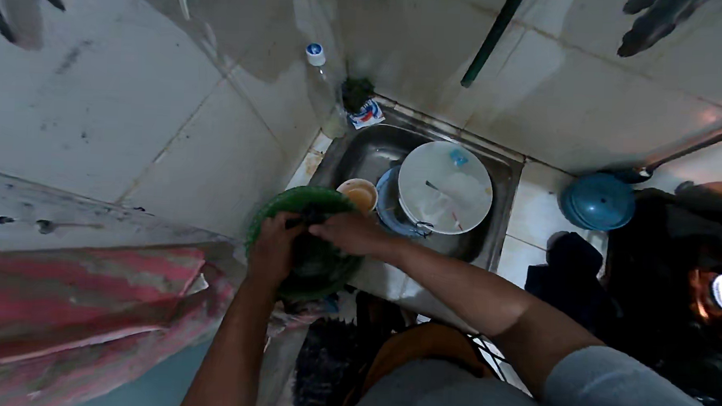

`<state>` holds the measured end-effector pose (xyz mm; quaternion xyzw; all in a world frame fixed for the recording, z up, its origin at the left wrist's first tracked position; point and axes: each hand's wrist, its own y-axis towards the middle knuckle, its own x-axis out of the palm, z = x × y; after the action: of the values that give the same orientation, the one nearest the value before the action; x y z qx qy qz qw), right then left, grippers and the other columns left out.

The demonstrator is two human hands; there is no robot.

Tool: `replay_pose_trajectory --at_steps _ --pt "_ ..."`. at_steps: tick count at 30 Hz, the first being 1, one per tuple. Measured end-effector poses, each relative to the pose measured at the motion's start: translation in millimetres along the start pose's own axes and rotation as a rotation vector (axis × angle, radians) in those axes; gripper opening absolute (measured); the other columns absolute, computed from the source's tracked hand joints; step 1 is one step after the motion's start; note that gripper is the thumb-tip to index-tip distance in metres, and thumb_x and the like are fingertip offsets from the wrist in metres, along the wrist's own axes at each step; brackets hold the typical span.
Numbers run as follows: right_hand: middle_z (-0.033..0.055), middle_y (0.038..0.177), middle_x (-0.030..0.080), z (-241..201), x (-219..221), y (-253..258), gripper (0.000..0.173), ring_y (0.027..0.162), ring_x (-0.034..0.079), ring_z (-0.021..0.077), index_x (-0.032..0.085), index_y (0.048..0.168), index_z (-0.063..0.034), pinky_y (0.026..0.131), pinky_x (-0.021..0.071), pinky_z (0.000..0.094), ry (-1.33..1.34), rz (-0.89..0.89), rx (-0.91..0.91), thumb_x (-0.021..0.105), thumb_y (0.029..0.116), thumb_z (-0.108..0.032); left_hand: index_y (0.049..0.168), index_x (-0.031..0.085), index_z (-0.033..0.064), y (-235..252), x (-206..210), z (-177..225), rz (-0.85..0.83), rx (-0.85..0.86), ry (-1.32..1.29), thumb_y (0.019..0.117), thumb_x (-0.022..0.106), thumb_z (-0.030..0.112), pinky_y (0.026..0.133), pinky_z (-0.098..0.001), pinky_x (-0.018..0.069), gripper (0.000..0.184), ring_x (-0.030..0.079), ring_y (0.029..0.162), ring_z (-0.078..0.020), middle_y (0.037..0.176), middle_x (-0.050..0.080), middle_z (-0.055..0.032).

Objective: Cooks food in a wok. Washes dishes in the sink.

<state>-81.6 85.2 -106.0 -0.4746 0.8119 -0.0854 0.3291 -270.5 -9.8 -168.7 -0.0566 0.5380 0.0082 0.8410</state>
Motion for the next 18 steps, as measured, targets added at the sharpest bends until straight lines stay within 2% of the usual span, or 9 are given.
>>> replay_pose_trajectory --at_steps 1,3,5,6,8,9,12,15,18 --pt "0.0212 0.11 0.071 7.2 -17.7 -7.1 0.051 0.104 0.068 0.0339 0.071 0.115 0.0014 0.094 0.0525 0.0592 0.13 0.064 -0.012 0.057 0.104 -0.047 0.117 0.074 0.0071 -0.9 -2.2 3.2 -0.004 -0.007 0.016 0.091 0.067 -0.008 0.097 -0.0667 0.0483 0.031 0.053 0.125 -0.0483 0.141 0.055 -0.0201" --pt "0.0188 0.122 0.068 21.1 -62.3 -24.6 0.045 0.11 0.066 0.0264 0.063 0.131 -0.0009 0.098 0.0541 0.0489 0.38 0.062 -0.03 0.068 0.0994 -0.033 0.123 0.071 0.0069 -1.4 -13.8 27.2 0.021 -0.062 0.018 0.0925 0.066 -0.005 0.097 -0.0683 0.0478 0.034 0.053 0.126 -0.0502 0.14 0.056 -0.0231" --pt "0.0164 0.127 0.062 40.9 -105.5 -38.6 0.044 0.106 0.065 0.0219 0.051 0.138 -0.0054 0.09 0.0572 0.0423 0.462 0.04 -0.069 0.067 0.0972 -0.012 0.13 0.066 0.0038 -0.4 -23.3 76.2 0.112 -0.094 -0.061 0.0955 0.066 0.004 0.1 -0.0671 0.0459 0.035 0.054 0.125 -0.0494 0.134 0.058 -0.0266" --pt "0.0152 0.129 0.061 50.6 -122.1 -43.7 0.041 0.107 0.065 0.0207 0.052 0.137 -0.0062 0.09 0.0573 0.0411 0.442 0.079 -0.079 0.064 0.0987 -0.008 0.13 0.065 0.0035 2.5 -22.2 107.0 0.126 -0.081 -0.123 0.0969 0.066 0.008 0.101 -0.065 0.0459 0.034 0.056 0.124 -0.0466 0.132 0.059 -0.026" --pt "0.0126 0.132 0.063 63.4 -145.6 -50.9 0.03 0.112 0.063 0.02 0.059 0.135 -0.0081 0.093 0.0533 0.0427 0.365 0.237 0.013 0.052 0.1082 -0.021 0.126 0.067 0.0033 18.0 -1.4 165.3 0.031 0.045 -0.264 0.1004 0.063 0.016 0.1 -0.0587 0.0496 0.029 0.062 0.116 -0.0383 0.124 0.065 -0.0219" --pt "0.0151 0.13 0.063 68.0 -152.7 -52.4 0.037 0.112 0.063 0.023 0.061 0.134 -0.0061 0.095 0.052 0.0457 0.381 0.329 0.083 0.047 0.1105 -0.031 0.124 0.069 0.0031 32.2 18.1 189.5 -0.051 0.158 -0.337 0.1016 0.061 0.015 0.099 -0.0546 0.0513 0.027 0.065 0.112 -0.0342 0.119 0.068 -0.0195" --pt "0.0159 0.114 0.064 77.9 -164.8 -55.7 0.051 0.096 0.065 0.0242 0.06 0.131 -0.0058 0.082 0.0557 0.0444 0.535 0.501 0.225 0.04 0.1098 -0.048 0.126 0.068 0.0004 91.2 78.1 248.9 -0.334 0.371 -0.451 0.1062 0.051 0.012 0.105 -0.0503 0.0489 0.028 0.064 0.117 -0.0332 0.123 0.067 -0.0205" --pt "0.0101 0.1 0.066 88.8 -173.9 -59.5 0.044 0.08 0.065 0.0191 0.064 0.123 -0.009 0.066 0.0562 0.0375 0.65 0.54 0.195 0.041 0.11 -0.044 0.126 0.066 -0.0003 140.5 126.0 277.6 -0.443 0.266 -0.271 0.1069 0.052 0.024 0.105 -0.056 0.0465 0.034 0.058 0.125 -0.0384 0.131 0.061 -0.0234" --pt "0.0104 0.107 0.066 101.7 -188.1 -68.3 0.041 0.09 0.066 0.0196 0.063 0.128 -0.0082 0.076 0.0584 0.0397 0.668 0.516 0.142 0.042 0.1107 -0.039 0.129 0.064 -0.0007 163.3 141.8 284.9 -0.468 -0.015 -0.045 0.1024 0.059 0.026 0.098 -0.062 0.0497 0.038 0.059 0.124 -0.0435 0.136 0.059 -0.0253"
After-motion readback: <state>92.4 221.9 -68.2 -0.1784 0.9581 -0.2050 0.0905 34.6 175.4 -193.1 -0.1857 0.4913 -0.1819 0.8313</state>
